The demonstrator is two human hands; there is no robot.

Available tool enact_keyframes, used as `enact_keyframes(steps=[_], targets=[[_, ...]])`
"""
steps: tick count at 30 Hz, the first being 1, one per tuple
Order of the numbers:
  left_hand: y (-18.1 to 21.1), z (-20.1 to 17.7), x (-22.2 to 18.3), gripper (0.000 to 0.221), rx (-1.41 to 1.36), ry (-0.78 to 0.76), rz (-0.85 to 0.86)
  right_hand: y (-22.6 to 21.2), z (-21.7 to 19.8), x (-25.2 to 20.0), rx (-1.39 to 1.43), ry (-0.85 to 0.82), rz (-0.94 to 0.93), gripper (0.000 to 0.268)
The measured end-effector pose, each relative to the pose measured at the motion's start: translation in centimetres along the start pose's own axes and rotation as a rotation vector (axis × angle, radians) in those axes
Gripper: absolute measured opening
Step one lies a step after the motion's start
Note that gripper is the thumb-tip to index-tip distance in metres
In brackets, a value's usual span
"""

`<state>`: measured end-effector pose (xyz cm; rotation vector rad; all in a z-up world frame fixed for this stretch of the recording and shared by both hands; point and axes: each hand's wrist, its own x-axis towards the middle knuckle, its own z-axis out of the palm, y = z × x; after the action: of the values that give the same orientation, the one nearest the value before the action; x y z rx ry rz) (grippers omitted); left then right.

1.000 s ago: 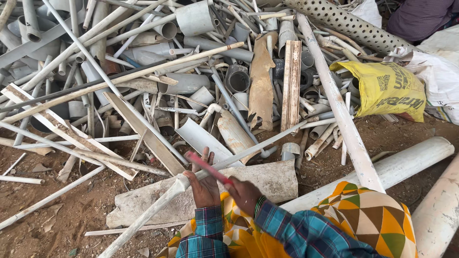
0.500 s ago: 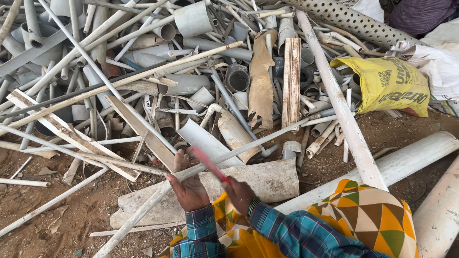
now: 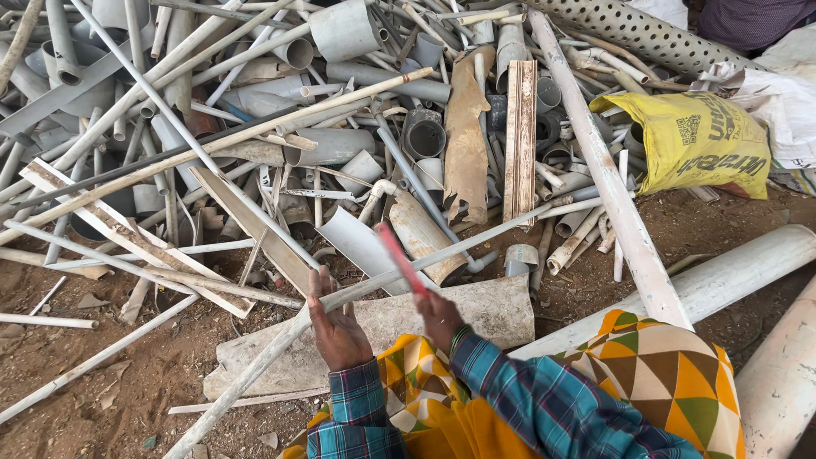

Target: The person sorts through a large pile of PVC pipes and pipe fragments by hand, using a small red tool to tap and inspect specific pieces.

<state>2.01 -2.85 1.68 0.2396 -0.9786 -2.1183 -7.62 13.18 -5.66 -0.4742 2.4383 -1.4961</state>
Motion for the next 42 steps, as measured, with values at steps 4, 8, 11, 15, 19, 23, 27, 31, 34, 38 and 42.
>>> enact_keyframes(steps=[4,8,11,15,19,23,27,31,34,38,42], targets=[[-0.5,0.5,-0.4,0.071,-0.020,-0.027,0.084,1.4,-1.5,1.0,0.375,0.062,0.399,0.041],[-0.6,0.4,-0.1,0.070,0.010,0.034,0.071,-0.4,3.2,-3.4,-0.132,-0.093,-0.262,0.045],[-0.1,0.4,-0.2,0.069,0.030,0.029,0.016,-0.6,3.1,-3.0,-0.281,-0.053,-0.247,0.046],[0.2,0.6,-0.7,0.069,0.055,0.001,0.033,1.7,-1.5,0.7,0.150,0.129,0.277,0.047],[-0.1,1.5,-0.9,0.069,0.171,0.024,0.166,0.7,-1.3,0.2,0.405,0.145,0.442,0.038],[-0.2,1.5,-1.0,0.065,0.162,0.040,0.167,-0.3,3.8,-4.3,-0.157,-0.008,-0.429,0.035],[0.0,1.0,-0.9,0.062,0.108,0.023,0.125,4.9,3.6,-0.5,-0.243,0.200,-0.152,0.035],[-0.3,1.0,-0.7,0.062,0.109,0.003,0.123,9.5,-0.9,3.6,0.088,0.441,0.215,0.032],[-0.4,1.1,-0.6,0.062,0.116,0.021,0.129,6.9,-0.9,1.7,0.304,0.245,0.359,0.036],[0.0,1.3,-1.0,0.062,0.124,0.012,0.122,2.2,4.3,-2.3,0.145,-0.084,-0.060,0.050],[0.3,1.3,-0.9,0.064,0.064,-0.017,0.094,4.1,4.7,-0.2,0.030,0.086,-0.179,0.050]])
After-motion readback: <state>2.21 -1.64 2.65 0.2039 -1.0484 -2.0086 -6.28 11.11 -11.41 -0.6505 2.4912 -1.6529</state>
